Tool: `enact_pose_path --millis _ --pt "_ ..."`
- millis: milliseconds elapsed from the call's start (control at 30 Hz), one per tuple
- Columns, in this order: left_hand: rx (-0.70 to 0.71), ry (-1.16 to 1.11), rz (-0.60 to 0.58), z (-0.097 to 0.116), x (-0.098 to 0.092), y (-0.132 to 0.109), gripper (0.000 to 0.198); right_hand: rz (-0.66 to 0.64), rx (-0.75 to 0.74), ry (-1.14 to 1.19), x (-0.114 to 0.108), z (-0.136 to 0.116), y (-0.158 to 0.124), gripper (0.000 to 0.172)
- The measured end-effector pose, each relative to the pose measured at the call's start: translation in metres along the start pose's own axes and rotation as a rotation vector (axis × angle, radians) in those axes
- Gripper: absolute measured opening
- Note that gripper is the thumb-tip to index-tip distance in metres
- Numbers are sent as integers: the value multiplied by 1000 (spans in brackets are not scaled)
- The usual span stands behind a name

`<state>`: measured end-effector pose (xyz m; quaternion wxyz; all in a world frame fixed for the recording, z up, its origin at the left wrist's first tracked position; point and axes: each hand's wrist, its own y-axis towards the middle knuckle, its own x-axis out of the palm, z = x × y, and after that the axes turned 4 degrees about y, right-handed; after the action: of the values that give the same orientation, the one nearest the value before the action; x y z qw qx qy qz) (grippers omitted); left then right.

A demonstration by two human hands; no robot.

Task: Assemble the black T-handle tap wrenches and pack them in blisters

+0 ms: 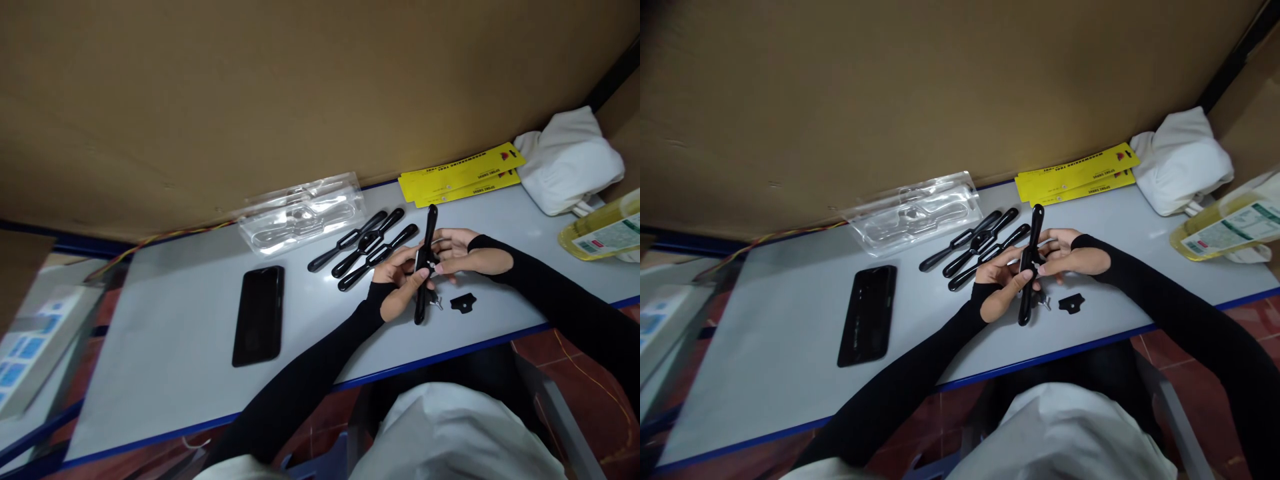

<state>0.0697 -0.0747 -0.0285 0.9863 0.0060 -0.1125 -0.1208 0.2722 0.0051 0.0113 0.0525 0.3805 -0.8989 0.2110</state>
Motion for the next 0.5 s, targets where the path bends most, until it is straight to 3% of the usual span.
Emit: enact_pose_path --millis 133,333,500 --pt "27 2 -21 1 -1 2 46 -9 -47 -61 2 3 -2 60" --pt "28 50 53 6 -7 5 44 245 -297 -303 17 12 -2 67" --pt "-38 27 87 6 -8 6 41 349 -329 -372 26 15 -1 68"
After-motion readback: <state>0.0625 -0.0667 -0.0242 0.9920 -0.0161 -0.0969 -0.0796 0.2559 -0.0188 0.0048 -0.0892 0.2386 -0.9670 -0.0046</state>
